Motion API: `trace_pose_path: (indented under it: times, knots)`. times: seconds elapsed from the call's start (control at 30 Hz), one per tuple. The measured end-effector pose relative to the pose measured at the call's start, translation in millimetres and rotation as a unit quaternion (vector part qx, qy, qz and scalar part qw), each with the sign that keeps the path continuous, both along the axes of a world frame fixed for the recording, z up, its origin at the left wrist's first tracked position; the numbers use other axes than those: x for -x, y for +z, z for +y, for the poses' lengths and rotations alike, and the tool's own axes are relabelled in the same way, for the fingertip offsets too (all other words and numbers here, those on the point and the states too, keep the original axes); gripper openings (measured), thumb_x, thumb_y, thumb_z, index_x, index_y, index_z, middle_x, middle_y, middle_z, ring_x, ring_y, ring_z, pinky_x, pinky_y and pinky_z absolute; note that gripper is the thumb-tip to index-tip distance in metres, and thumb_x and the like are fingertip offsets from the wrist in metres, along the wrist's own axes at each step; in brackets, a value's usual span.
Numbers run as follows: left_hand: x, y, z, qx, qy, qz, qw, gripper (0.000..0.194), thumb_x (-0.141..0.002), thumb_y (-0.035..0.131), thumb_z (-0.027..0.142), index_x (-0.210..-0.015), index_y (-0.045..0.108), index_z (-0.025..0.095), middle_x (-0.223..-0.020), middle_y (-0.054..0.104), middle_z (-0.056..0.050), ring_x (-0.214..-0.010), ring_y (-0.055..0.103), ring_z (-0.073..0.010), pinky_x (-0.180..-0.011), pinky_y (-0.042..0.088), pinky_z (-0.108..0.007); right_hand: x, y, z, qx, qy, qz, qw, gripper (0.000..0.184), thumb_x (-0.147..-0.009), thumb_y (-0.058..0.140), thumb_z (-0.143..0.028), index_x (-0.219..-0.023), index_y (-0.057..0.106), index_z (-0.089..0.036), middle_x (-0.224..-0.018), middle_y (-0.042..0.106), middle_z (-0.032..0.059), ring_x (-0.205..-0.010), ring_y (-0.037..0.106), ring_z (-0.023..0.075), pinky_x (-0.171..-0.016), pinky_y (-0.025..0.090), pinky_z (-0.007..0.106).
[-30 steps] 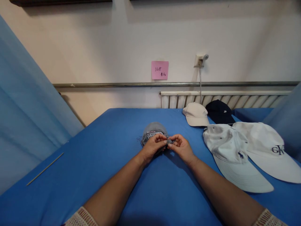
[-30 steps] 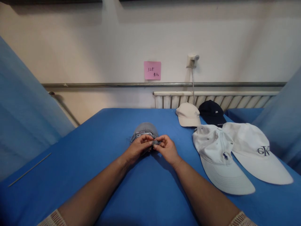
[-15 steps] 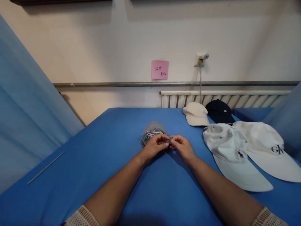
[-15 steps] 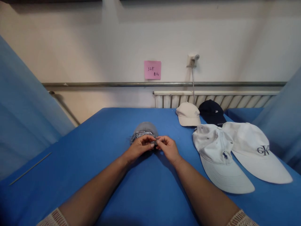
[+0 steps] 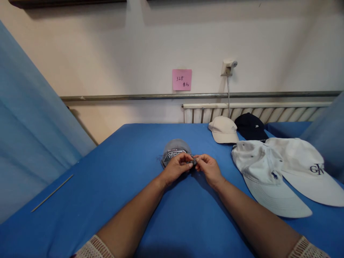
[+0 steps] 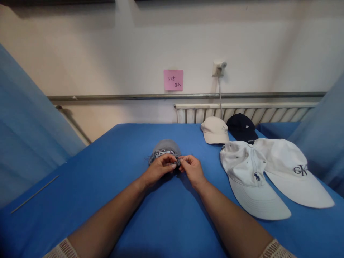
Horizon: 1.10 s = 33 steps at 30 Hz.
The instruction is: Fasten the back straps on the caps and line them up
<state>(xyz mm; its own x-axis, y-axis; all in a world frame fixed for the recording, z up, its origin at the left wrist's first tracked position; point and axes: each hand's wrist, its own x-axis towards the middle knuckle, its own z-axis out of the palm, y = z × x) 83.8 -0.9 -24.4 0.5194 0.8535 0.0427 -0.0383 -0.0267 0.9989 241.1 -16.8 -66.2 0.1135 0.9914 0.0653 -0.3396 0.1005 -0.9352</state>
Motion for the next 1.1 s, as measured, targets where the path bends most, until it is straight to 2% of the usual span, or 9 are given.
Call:
trace_pose_path:
  times: [0.1, 0.2, 0.3, 0.4, 0.53, 0.63, 0.73, 0.87, 1.1]
  knots:
    - [0.3, 0.6, -0.4, -0.001, -0.001, 0.000, 1.000, 0.028, -0.071, 0.075, 0.032, -0.087, 0.058, 0.016, -0.079, 0.059, 0.000, -0.064, 0.053, -0.0088, -0.060, 0.041, -0.023, -1.7, 1.3, 0.0, 0.014, 0.014, 0.019, 1.000, 0.029, -0.068, 0.074, -0.044, -0.074, 0.066, -0.017, -0.065, 0.063, -0.0006, -0.051, 0.052, 0.0084, -0.051, 0.041, 0.023]
    - [0.2, -0.9, 0.5, -0.015, -0.001, 0.009, 1.000, 0.031, -0.073, 0.073, 0.032, -0.096, 0.060, 0.017, -0.085, 0.061, -0.002, -0.070, 0.056, -0.0104, -0.064, 0.044, -0.024, -2.8, 2.3, -0.4, 0.015, 0.022, 0.022, 0.999, 0.031, -0.067, 0.075, -0.045, -0.074, 0.065, -0.017, -0.060, 0.061, -0.0017, -0.051, 0.052, 0.0094, -0.052, 0.040, 0.023]
    - [-0.4, -4.5, 1.6, -0.082, 0.017, 0.050, 0.995, 0.036, -0.071, 0.074, 0.027, -0.104, 0.062, 0.019, -0.095, 0.064, -0.004, -0.083, 0.059, -0.0141, -0.074, 0.047, -0.027, -2.6, 1.4, -0.1, 0.006, 0.013, 0.012, 1.000, 0.032, -0.068, 0.074, -0.047, -0.071, 0.062, -0.018, -0.057, 0.060, -0.0020, -0.050, 0.051, 0.0101, -0.051, 0.039, 0.024]
    - [-1.3, -7.1, 0.9, -0.174, 0.062, 0.113, 0.976, 0.031, -0.072, 0.072, 0.023, -0.102, 0.065, 0.019, -0.096, 0.066, -0.004, -0.086, 0.060, -0.0159, -0.079, 0.047, -0.029, -2.4, 0.5, 0.3, -0.002, 0.008, -0.005, 1.000, 0.032, -0.069, 0.074, -0.048, -0.069, 0.061, -0.018, -0.053, 0.058, -0.0027, -0.049, 0.049, 0.0102, -0.051, 0.038, 0.024]
    - [-1.7, -4.8, -2.4, -0.255, 0.099, 0.187, 0.943, 0.023, -0.076, 0.067, 0.023, -0.099, 0.066, 0.019, -0.093, 0.068, -0.003, -0.086, 0.061, -0.0167, -0.079, 0.048, -0.030, -2.3, 2.1, -0.5, -0.007, 0.002, -0.013, 1.000, 0.032, -0.067, 0.074, -0.047, -0.070, 0.063, -0.018, -0.060, 0.061, -0.0011, -0.050, 0.050, 0.0094, -0.052, 0.039, 0.024]
    - [-1.6, -2.5, -4.0, -0.284, 0.113, 0.208, 0.929, 0.019, -0.078, 0.065, 0.023, -0.096, 0.067, 0.019, -0.093, 0.069, -0.003, -0.086, 0.062, -0.0167, -0.081, 0.047, -0.030, -2.3, 4.3, -1.7, -0.010, 0.000, -0.012, 1.000, 0.032, -0.064, 0.075, -0.047, -0.067, 0.062, -0.018, -0.073, 0.066, 0.0020, -0.051, 0.051, 0.0087, -0.052, 0.041, 0.025]
    - [-1.2, -2.3, -3.7, -0.302, 0.129, 0.211, 0.921, 0.019, -0.078, 0.066, 0.023, -0.096, 0.068, 0.020, -0.093, 0.069, -0.003, -0.087, 0.062, -0.0174, -0.081, 0.047, -0.030, -2.9, 5.4, -2.4, -0.010, 0.008, -0.024, 1.000, 0.030, -0.065, 0.074, -0.046, -0.067, 0.062, -0.018, -0.071, 0.066, 0.0018, -0.052, 0.051, 0.0093, -0.053, 0.042, 0.025]
    - [0.4, -0.4, -2.5, -0.317, 0.110, 0.209, 0.919, 0.021, -0.079, 0.065, 0.025, -0.099, 0.069, 0.021, -0.096, 0.069, -0.004, -0.089, 0.062, -0.0188, -0.084, 0.046, -0.032, -4.2, 4.0, -1.5, -0.001, 0.012, -0.025, 1.000, 0.029, -0.066, 0.073, -0.046, -0.069, 0.064, -0.018, -0.065, 0.063, 0.0008, -0.052, 0.052, 0.0104, -0.052, 0.042, 0.025]
    - [2.3, 5.6, -4.4, -0.343, 0.079, 0.230, 0.907, 0.022, -0.080, 0.064, 0.024, -0.101, 0.070, 0.023, -0.098, 0.069, -0.004, -0.092, 0.062, -0.0202, -0.087, 0.044, -0.033, -3.9, 0.6, -0.1, 0.004, 0.003, -0.007, 1.000, 0.030, -0.067, 0.074, -0.045, -0.070, 0.065, -0.017, -0.070, 0.064, 0.0022, -0.053, 0.052, 0.0104, -0.052, 0.041, 0.025]
